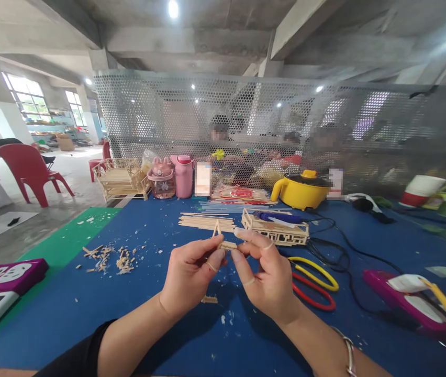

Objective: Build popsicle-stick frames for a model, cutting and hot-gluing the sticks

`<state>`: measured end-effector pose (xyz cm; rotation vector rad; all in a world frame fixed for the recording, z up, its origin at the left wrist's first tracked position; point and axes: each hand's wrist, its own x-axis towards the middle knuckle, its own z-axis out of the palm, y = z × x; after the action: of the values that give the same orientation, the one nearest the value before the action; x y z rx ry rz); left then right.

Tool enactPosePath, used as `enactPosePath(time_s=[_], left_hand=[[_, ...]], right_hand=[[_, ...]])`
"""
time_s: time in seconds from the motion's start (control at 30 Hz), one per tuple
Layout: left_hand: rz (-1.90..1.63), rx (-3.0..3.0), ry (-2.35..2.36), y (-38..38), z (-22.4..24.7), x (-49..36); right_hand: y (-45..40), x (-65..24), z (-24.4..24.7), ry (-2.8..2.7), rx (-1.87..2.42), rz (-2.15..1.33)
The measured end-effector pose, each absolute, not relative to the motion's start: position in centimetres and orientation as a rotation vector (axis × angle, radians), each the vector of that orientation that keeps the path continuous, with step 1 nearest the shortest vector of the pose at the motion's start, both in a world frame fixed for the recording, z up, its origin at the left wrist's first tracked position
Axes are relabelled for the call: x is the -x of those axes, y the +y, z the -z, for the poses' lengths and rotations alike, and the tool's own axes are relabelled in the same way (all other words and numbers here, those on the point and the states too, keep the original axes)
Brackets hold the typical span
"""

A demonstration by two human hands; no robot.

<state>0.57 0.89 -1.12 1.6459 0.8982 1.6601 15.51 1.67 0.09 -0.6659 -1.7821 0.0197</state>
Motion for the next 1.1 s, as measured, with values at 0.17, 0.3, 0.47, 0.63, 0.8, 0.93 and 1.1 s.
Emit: enactPosePath(time_s=[0.17, 0.3, 0.47, 0.63, 0.8, 0.93, 1.1], left_hand=[[-1.677, -1.655, 0.871, 1.0, 1.4, -0.6], [-1.670, -1.644, 0.850, 0.8, 1.4, -0.5], [-1.687, -1.559, 0.820, 0.5, 1.2, -0.5], [-1.636, -1.422, 0.804, 0.3, 0.6, -0.7], [-1.565, -1.241, 0.803, 0.2, -0.1, -0.7], [-1.513, -1.121, 0.763, 0.4, -0.4, -0.5], [-1.441, -1.049, 0.681, 0.6, -0.5, -0.2]], right_hand=[[1.6, -15.6, -0.1, -1.788, 0.668, -0.022], [1.5, -15.5, -0.2, -1.795, 0.659, -0.023], [1.3, -15.6, -0.6, -1.777, 0.695, -0.019], [1.6, -16.0, -0.8, -1.816, 0.743, 0.066], [1.7, -16.2, -0.7, -1.848, 0.710, 0.119], [1.7, -16.3, -0.7, -1.800, 0.706, 0.106], [1.8, -16.3, -0.7, -1.809, 0.677, 0.188]])
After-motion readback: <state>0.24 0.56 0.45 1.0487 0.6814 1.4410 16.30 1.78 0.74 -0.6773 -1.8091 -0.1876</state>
